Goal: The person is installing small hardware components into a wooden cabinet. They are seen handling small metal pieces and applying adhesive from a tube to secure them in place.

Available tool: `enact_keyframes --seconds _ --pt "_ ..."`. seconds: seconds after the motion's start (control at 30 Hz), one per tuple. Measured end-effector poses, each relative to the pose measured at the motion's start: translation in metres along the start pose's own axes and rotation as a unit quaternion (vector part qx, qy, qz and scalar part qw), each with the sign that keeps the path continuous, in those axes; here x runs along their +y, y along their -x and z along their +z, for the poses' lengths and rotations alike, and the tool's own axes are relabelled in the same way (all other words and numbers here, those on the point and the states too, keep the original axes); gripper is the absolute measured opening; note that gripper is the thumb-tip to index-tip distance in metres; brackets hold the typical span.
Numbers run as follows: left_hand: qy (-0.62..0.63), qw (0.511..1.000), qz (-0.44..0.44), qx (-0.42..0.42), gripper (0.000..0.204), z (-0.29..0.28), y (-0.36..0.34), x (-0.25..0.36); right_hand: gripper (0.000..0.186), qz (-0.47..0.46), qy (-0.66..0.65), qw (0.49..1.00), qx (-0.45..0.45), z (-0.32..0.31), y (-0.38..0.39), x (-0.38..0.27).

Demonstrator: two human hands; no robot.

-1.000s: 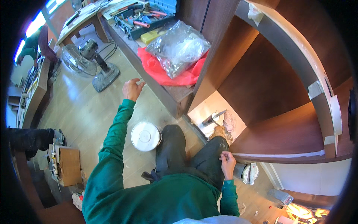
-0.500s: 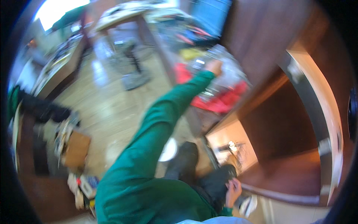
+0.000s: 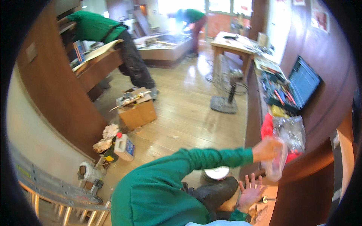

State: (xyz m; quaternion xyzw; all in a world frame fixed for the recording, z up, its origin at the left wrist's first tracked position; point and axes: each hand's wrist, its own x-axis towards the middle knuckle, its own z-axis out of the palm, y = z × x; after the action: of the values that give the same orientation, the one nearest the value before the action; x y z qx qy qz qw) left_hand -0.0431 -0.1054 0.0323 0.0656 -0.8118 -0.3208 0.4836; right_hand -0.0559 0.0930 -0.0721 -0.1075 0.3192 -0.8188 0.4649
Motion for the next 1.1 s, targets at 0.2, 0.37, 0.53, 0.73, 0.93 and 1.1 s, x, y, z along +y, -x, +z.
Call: enact_keyframes --seconds 0.2,0.37,0.53,0.73,0.93,1.1 --pt "0.069 0.975 -0.208 -0.041 0.049 -0.009 0.177 0.056 0.06 0.033 -0.014 0.999 -0.006 -0.025 0.023 0.054" --pt "0.01 0.964 -0.246 -0.101 0.063 0.016 0.236 0.064 0.067 0.147 -0.046 0.988 -0.016 -0.055 0.061 0.054" --pt "-0.009 0.949 -0.295 -0.112 0.066 0.012 0.235 0.079 0.076 0.188 0.013 0.98 -0.068 -0.084 0.076 0.037" --pt "-0.082 0.936 -0.29 -0.179 0.066 0.005 0.241 0.083 0.079 0.175 -0.138 0.975 -0.023 -0.056 0.081 0.016" --pt "-0.1 0.929 -0.286 -0.215 0.065 0.008 0.282 0.063 0.061 0.082 0.25 0.965 0.026 -0.087 0.075 0.081" --pt "-0.189 0.934 -0.256 -0.163 0.046 -0.014 0.292 0.039 0.029 0.082 0.326 0.932 0.137 -0.091 0.071 0.083"
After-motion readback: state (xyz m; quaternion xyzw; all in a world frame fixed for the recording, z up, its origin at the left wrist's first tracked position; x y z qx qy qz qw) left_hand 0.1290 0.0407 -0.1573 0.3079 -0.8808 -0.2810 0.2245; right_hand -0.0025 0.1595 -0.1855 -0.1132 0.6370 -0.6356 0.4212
